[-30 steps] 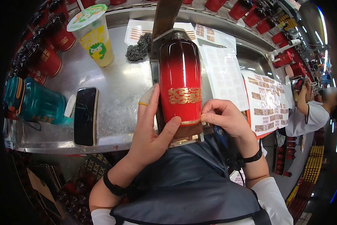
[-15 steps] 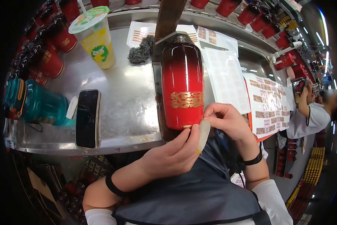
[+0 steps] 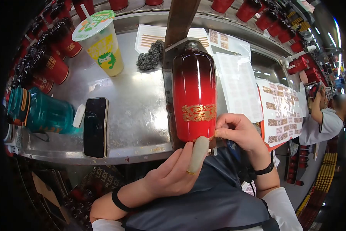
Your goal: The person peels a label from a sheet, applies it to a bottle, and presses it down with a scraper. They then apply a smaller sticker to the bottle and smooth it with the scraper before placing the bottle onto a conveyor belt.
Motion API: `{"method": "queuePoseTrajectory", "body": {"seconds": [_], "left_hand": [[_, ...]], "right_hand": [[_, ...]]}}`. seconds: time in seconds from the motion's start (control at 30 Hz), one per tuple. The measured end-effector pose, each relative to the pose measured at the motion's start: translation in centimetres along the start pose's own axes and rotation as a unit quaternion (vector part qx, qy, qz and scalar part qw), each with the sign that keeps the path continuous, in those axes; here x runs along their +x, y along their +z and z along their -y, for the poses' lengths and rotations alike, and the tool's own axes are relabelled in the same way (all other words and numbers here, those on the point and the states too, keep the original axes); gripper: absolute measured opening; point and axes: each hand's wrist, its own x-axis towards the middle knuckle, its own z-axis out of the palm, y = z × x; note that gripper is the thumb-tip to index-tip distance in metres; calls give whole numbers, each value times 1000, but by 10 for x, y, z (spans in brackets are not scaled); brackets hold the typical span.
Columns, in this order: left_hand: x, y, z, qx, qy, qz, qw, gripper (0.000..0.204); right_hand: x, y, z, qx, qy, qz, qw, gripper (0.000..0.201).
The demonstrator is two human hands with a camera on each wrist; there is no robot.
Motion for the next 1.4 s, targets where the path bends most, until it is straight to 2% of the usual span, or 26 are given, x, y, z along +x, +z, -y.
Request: {"method": "queuePoseTrajectory", "body": {"seconds": [0.17,0.27,0.33,0.37,0.43,0.47,0.5,0.57,0.6,0.67,0.77,1.4], "left_hand": [[-6,-4,6,8,-11,20,1000,30],[-9,-5,9,-59,-44,23,997,24],[-12,-3,15,-145,-126,22,981,32],[-12,-2,18,-145,-127,22,981,32],[-10,-1,26,-247,-259,2,934,44],[-10,1,32,-303,-275,18,912,58],[-6,2,35,-302,-277,16,912,58],[6,5,36,-361,-306,25,881,75],[11,7,34,-361,-306,22,881,75],[20,14,27,-385,-322,13,865,91],[24,24,21,-387,-330,-2,861,95],[26,29,10,-378,-367,6,850,88]], "right_hand": [[0,0,1,-2,3,-2,1000,10],[0,0,0,3,1,-1,1000,9],[0,0,0,-3,4,-8,1000,9],[0,0,0,-4,5,-8,1000,9],[0,0,0,-10,2,-8,1000,9],[0,0,1,-12,3,-7,1000,9],[-1,0,1,-13,1,-8,1000,9],[-1,0,2,-17,-1,-8,1000,8],[-1,0,1,-11,-4,-7,1000,8],[-1,0,2,-7,-8,-9,1000,8],[-1,0,2,4,-2,-4,1000,8],[0,0,-1,4,-5,1,1000,10]]}}
